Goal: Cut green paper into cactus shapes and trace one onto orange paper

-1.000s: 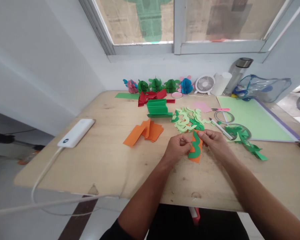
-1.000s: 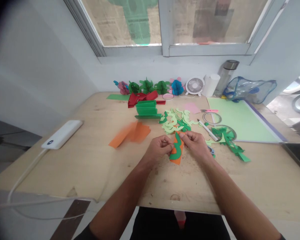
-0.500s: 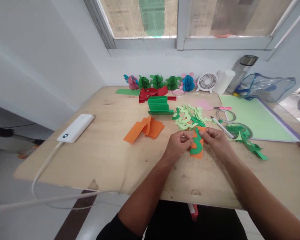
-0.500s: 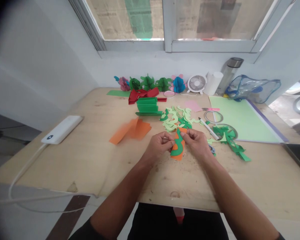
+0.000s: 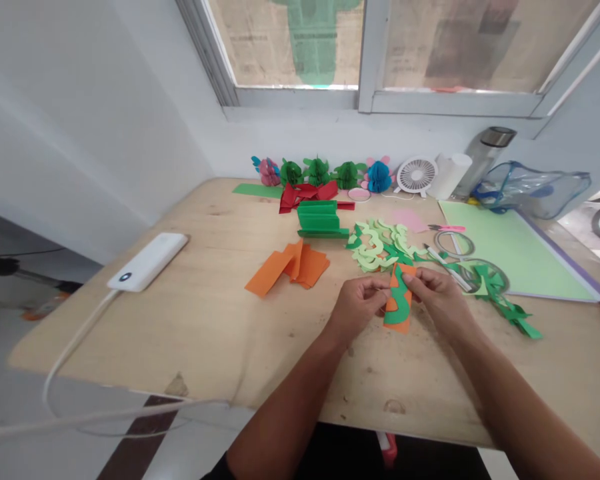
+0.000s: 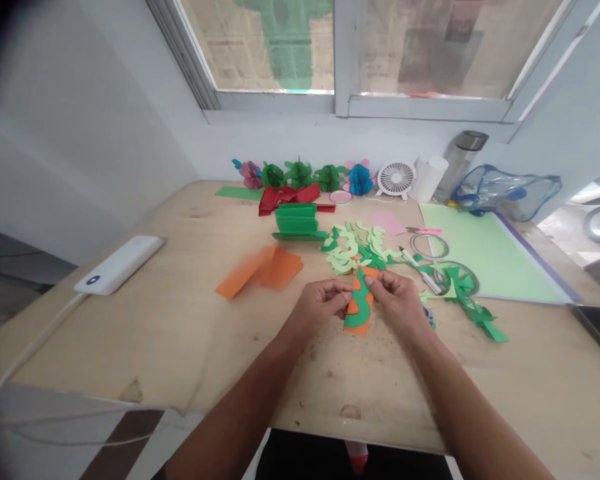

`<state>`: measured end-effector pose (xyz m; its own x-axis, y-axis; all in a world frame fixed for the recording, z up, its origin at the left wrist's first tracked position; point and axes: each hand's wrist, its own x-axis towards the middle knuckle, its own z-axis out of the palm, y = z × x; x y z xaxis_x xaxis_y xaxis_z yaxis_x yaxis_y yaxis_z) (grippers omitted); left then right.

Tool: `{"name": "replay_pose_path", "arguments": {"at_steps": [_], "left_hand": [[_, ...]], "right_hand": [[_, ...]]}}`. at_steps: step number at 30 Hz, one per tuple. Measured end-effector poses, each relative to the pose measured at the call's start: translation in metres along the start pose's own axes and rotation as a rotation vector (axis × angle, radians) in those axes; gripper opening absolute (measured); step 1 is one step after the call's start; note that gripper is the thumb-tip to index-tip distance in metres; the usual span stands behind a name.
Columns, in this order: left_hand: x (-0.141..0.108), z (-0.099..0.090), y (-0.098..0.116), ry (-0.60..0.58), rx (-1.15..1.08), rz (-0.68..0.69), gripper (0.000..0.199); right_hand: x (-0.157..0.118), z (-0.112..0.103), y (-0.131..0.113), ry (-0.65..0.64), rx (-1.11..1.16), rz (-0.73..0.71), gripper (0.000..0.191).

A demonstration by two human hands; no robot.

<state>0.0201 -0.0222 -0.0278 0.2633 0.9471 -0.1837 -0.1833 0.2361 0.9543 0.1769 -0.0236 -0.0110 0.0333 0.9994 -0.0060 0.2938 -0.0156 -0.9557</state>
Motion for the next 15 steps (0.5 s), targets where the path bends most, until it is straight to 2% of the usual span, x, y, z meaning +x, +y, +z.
{"name": "replay_pose_path", "arguments": {"at_steps": [7,15], "left_hand": [[0.0010,-0.0002,-0.0080,-0.020,0.060,0.023,0.011],[-0.0002,-0.0003,-0.0024,-0.014,0.065,-0.001,0.009]], "right_hand": [[-0.0013,0.0014,-0.0018,-0.010,-0.033,0.001,0.043],[-0.0010,0.0017,-0.0016,0.021,-0.062,-0.009,0.049]]}}
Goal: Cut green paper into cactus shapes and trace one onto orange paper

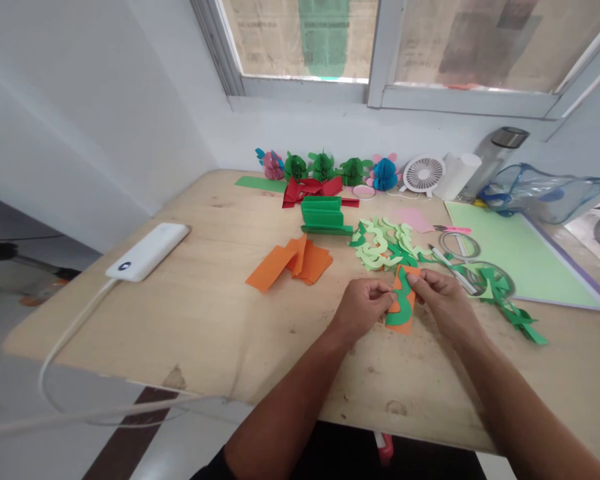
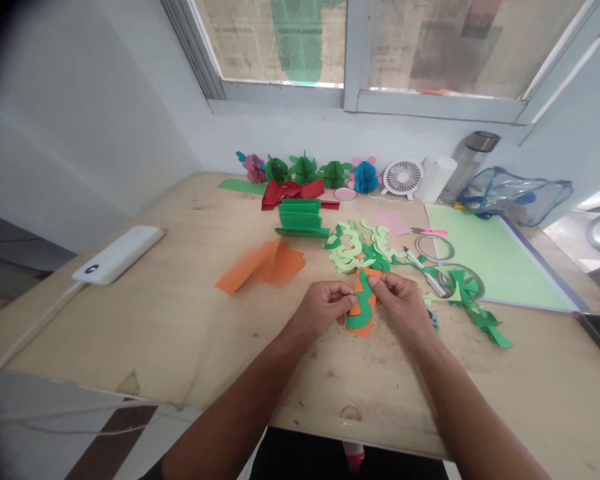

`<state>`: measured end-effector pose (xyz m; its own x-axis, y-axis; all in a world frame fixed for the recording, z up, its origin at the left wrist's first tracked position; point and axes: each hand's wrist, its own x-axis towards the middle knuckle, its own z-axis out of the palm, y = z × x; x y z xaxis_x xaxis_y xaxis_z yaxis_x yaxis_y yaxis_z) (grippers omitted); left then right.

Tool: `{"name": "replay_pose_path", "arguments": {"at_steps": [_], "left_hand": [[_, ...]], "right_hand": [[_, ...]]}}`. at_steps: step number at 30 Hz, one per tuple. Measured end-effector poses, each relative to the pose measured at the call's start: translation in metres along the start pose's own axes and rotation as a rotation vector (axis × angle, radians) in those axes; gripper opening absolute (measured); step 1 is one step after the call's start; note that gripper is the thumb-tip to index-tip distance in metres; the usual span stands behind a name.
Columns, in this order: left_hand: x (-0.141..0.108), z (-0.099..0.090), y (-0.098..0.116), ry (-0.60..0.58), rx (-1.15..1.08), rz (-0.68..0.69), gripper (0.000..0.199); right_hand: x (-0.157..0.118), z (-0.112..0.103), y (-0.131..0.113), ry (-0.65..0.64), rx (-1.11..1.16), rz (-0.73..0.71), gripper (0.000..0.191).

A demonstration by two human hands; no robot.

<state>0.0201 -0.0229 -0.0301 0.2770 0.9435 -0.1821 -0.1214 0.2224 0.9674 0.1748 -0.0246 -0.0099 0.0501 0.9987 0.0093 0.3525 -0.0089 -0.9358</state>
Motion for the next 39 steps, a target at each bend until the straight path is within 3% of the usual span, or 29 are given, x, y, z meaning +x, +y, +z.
{"name": "replay_pose_path", "arguments": {"at_steps": [20,39], "left_hand": [[0.0006,0.0003,-0.0044,-0.053,-0.001,0.009,0.009],[0.0004,0.0011,-0.0046,-0.060,0.008,0.017,0.009]], "right_hand": [[-0.0012,0.0040,0.0017,0.044,0.010,-0.053,0.051],[-0.0036,0.0094,0.0041,0.150,0.026,-0.013,0.051]]}}
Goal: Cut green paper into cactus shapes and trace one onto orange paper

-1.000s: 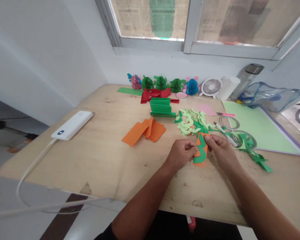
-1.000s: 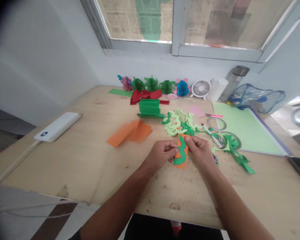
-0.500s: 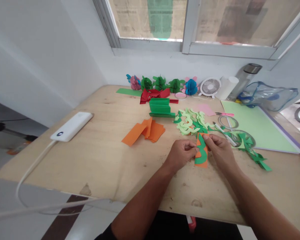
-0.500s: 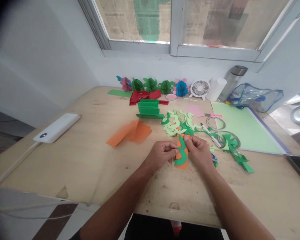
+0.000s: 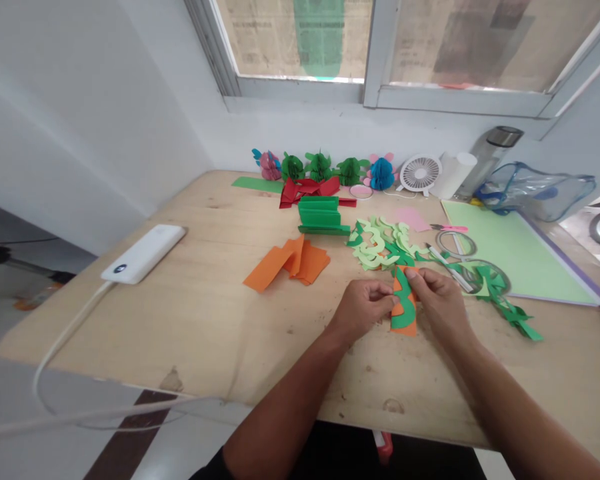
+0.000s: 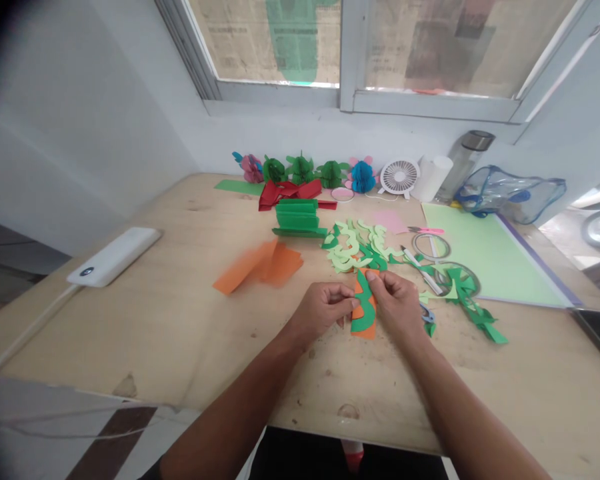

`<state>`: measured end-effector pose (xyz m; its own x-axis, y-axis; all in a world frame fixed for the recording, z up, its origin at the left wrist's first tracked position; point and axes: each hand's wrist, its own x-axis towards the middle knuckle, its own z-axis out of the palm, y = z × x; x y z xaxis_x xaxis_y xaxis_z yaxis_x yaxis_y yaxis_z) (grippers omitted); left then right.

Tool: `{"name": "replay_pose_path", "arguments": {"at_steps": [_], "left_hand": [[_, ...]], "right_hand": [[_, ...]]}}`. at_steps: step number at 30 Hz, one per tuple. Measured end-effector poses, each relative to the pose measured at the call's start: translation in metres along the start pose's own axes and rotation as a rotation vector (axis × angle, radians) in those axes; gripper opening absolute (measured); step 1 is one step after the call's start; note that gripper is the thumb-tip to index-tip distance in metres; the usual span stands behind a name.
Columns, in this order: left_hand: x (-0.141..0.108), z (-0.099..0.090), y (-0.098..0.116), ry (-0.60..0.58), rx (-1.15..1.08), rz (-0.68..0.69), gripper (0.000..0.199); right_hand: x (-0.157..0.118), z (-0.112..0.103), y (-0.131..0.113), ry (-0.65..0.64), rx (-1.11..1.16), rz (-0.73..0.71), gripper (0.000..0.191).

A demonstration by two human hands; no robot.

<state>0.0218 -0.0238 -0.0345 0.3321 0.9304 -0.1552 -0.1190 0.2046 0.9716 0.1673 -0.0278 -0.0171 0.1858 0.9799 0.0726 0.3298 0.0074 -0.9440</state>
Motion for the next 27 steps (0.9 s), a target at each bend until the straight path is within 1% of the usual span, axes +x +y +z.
{"name": "replay_pose_path", "arguments": {"at_steps": [11,19,24,27], "left_hand": [[0.001,-0.001,-0.001,-0.011,0.010,-0.006,0.011],[0.001,-0.002,0.000,-0.041,-0.004,-0.014,0.010],[0.001,-0.002,-0.001,-0.043,0.002,-0.018,0.009],[0.000,-0.002,0.000,-0.032,0.002,-0.013,0.010]], "right_hand": [[0.000,-0.001,0.003,0.008,0.001,-0.027,0.050],[0.002,-0.001,0.013,-0.016,0.021,0.001,0.045],[0.002,0.000,0.020,0.016,-0.007,-0.040,0.043],[0.001,0.001,0.019,0.043,-0.026,-0.071,0.043]]}}
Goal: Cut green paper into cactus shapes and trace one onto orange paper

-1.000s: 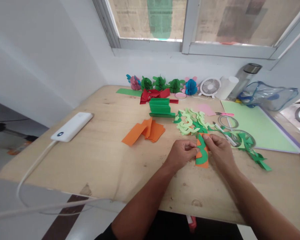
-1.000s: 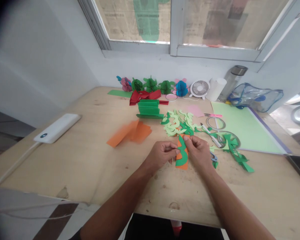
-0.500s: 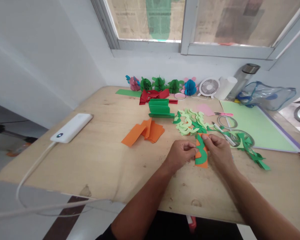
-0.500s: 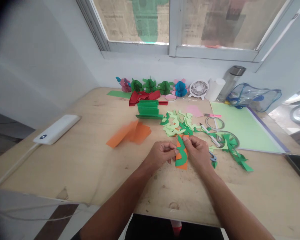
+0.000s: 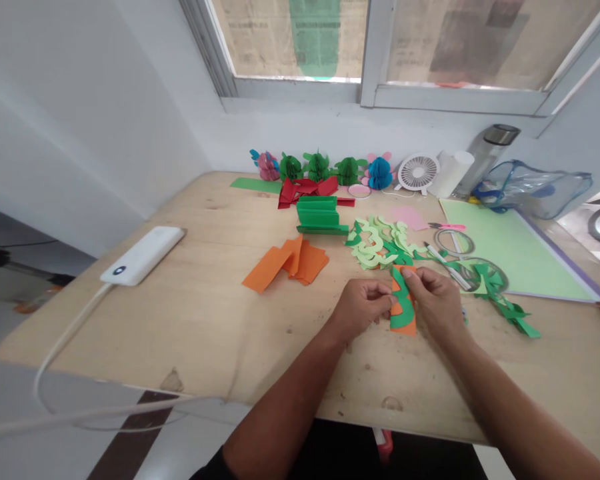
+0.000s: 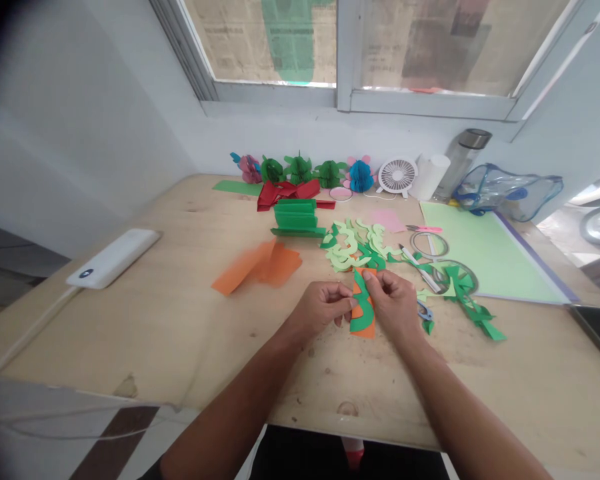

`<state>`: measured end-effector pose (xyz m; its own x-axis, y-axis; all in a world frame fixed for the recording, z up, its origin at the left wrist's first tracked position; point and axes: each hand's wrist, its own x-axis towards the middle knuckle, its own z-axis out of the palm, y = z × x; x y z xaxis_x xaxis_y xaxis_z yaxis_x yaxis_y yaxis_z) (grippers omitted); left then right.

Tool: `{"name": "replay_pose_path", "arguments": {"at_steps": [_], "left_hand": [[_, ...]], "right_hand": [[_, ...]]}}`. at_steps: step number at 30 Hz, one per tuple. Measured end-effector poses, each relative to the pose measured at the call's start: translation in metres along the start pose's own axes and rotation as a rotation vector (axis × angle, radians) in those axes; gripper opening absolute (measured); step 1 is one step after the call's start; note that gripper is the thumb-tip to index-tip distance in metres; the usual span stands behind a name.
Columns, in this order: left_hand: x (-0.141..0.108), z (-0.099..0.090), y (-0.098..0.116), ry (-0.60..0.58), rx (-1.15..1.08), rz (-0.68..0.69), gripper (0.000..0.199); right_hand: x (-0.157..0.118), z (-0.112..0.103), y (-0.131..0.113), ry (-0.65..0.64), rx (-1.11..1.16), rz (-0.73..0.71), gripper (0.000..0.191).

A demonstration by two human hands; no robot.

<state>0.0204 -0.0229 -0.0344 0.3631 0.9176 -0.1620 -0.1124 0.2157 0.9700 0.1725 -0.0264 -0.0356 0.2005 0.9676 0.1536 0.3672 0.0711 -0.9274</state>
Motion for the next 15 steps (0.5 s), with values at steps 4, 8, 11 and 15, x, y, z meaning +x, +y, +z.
{"name": "replay_pose_path", "arguments": {"at_steps": [4,8,11,15], "left_hand": [[-0.001,0.001,0.005,0.030,0.000,-0.031,0.011],[-0.002,0.000,0.008,0.041,0.008,-0.059,0.011],[-0.001,0.000,0.007,0.038,0.007,-0.062,0.011],[-0.001,0.001,0.005,0.035,-0.002,-0.045,0.012]], "right_hand": [[0.000,-0.002,-0.010,-0.015,-0.016,-0.043,0.046],[0.000,-0.004,-0.018,-0.085,0.024,-0.047,0.046],[0.000,-0.003,-0.018,-0.120,0.091,-0.020,0.045],[-0.001,-0.002,-0.015,-0.133,0.188,0.059,0.038]]}}
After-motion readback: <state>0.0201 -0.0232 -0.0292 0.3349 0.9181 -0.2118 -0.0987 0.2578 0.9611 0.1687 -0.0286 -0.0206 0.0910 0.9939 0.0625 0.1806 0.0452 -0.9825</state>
